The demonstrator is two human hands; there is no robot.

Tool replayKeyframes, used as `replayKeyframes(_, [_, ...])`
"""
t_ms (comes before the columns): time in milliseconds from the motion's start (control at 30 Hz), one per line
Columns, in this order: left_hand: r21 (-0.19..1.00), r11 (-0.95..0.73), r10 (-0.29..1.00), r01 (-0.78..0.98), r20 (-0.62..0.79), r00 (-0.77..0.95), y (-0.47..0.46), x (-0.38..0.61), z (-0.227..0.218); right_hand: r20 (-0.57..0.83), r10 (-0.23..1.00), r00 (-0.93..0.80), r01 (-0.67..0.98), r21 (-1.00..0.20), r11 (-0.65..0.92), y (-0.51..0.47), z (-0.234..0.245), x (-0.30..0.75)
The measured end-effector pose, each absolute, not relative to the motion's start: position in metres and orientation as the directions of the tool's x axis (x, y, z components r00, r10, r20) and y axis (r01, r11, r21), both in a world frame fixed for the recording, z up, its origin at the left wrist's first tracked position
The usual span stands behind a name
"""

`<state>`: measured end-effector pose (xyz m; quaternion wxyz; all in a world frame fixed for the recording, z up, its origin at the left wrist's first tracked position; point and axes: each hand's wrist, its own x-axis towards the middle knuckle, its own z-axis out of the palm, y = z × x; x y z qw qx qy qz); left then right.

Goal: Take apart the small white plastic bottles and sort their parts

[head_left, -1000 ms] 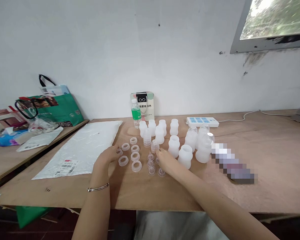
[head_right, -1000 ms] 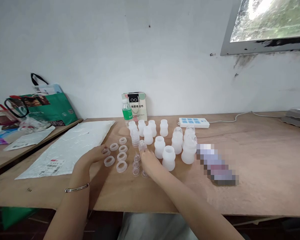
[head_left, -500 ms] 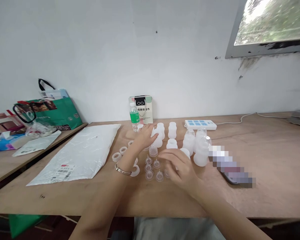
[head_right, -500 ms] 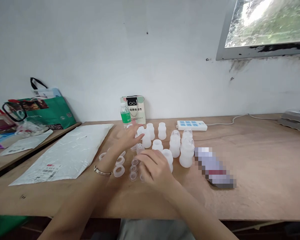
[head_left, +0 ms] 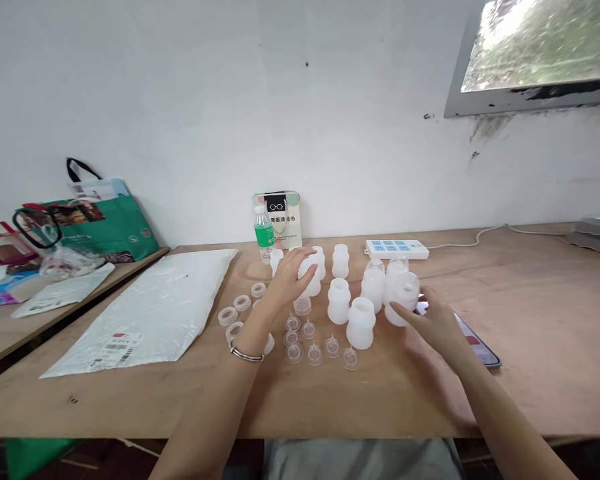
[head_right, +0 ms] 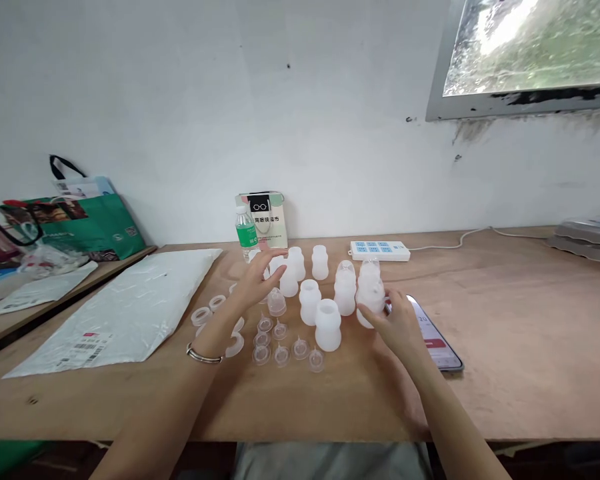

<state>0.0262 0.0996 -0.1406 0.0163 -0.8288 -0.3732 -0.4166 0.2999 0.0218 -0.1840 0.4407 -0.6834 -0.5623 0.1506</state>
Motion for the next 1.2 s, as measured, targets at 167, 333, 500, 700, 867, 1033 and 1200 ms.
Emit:
replayKeyframes(167, [0.227,-0.785,0.506,0.577,0.772,0.385,0.083,0.031,-0.137,0.466,0.835,0.292,0.664,-0.728,0.174,0.0,-0.156,0.276])
replayKeyframes(333, [0.337,-0.909,0.417,0.247,0.757,0.503,0.057,0.047,-0.128,0.425,0.887,-0.178,0.609,-0.661,0.439,-0.015,-0.12,0.235])
replayKeyframes(500, [0.612,-0.765,0.639,0.201,0.681,0.358,0.05,0.044,-0.115,0.255,0.906,-0.339,0.397,-0.834,0.384,-0.014,-0.116,0.204])
replayKeyframes(700, [0.774,-0.594,0.805,0.219,0.574,0.151,0.057,0.043,-0.114,0.225,0.935,-0.276,0.425,-0.843,0.328,0.0,-0.127,0.187])
replayKeyframes(867, [0.799,-0.547,0.805,0.248,0.584,-0.104,0.063,0.022,-0.104,0.308,0.925,-0.223,0.586,-0.716,0.38,-0.006,-0.123,0.189])
replayKeyframes(1033, [0.743,-0.577,0.656,0.339,0.669,-0.35,0.07,-0.037,-0.075,0.294,0.928,-0.23,0.595,-0.712,0.373,-0.017,-0.127,0.194])
replayKeyframes(1200, [0.651,-0.468,0.805,0.598,0.593,-0.015,0.072,-0.052,-0.082,0.293,0.938,-0.182,0.38,-0.859,0.342,-0.006,-0.134,0.189])
